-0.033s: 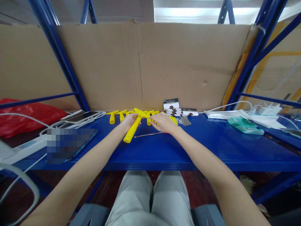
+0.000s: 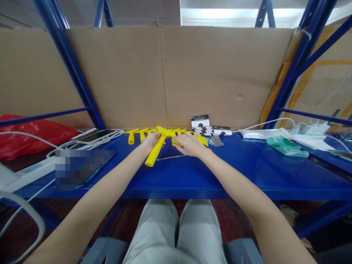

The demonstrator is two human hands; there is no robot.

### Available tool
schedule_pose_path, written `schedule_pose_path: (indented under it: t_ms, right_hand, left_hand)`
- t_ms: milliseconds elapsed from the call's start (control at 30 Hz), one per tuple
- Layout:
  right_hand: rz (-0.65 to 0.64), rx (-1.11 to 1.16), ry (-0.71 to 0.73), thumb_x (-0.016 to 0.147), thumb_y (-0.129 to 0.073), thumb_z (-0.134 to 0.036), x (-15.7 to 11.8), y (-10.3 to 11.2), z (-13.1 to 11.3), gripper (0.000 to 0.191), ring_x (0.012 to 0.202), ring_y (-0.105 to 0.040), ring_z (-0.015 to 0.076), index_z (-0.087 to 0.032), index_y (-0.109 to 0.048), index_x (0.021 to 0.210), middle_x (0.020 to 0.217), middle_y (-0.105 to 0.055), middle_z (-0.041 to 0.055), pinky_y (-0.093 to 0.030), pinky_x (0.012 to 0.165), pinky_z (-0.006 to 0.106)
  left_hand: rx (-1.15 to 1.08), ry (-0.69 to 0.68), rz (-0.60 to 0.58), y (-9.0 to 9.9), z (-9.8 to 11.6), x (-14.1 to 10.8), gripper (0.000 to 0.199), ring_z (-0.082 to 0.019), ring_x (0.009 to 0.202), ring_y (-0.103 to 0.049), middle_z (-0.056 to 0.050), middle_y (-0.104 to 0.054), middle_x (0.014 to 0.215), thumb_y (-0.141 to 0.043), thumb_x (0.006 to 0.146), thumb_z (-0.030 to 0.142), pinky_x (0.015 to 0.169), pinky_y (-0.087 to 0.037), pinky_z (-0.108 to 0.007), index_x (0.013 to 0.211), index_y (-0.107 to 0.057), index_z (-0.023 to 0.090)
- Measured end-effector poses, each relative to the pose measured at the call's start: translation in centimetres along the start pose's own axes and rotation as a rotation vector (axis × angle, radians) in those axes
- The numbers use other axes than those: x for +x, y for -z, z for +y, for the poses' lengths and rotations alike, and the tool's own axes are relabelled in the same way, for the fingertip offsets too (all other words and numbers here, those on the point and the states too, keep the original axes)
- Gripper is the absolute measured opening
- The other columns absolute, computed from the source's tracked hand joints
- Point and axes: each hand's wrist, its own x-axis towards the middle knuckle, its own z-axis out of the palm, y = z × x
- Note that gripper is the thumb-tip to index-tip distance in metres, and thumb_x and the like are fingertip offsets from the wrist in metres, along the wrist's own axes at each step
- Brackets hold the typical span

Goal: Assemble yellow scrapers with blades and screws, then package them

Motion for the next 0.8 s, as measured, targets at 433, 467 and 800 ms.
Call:
schedule_pose_path:
  t_ms: [433,467,800]
  right_hand:
    - [-0.068,-0.173,0.293,0.095,-0.037,-0.028,0.5,-0.7,-3.5,0.033,0.067,-0.053,0.0147,-0.017,-0.054,0.121,0.074,-0.065,0.0046,-0.026,0.067,0.032]
    - [-0.080,-0.186,0.308,0.095,-0.036,-0.027,0.5,-0.7,-3.6,0.033,0.064,-0.052,0.0140,-0.016,-0.054,0.120,0.072,-0.064,0.0039,-0.025,0.066,0.032]
    - [-0.091,-0.207,0.227,0.092,-0.037,-0.022,0.7,-1.1,-3.7,0.025,0.068,-0.053,0.0149,-0.017,-0.058,0.080,0.076,-0.065,0.0046,-0.026,0.068,0.032]
  left_hand:
    - [-0.246,-0.005,0.080,-1.7,-0.5,-1.1,0.026,-0.011,0.047,-0.054,-0.004,-0.058,0.058,-0.031,0.091,0.009,0.048,-0.048,-0.019,0.101,-0.056,0.008]
    - [-0.260,-0.022,0.091,-1.6,-0.6,-1.0,0.026,-0.010,0.047,-0.054,-0.003,-0.058,0.057,-0.032,0.090,0.008,0.049,-0.048,-0.019,0.100,-0.056,0.008]
    - [-0.206,0.102,-0.126,-2.0,-0.9,-1.7,0.023,-0.013,0.052,-0.060,-0.009,-0.065,0.068,-0.039,0.086,0.009,0.053,-0.051,-0.023,0.093,-0.061,0.008]
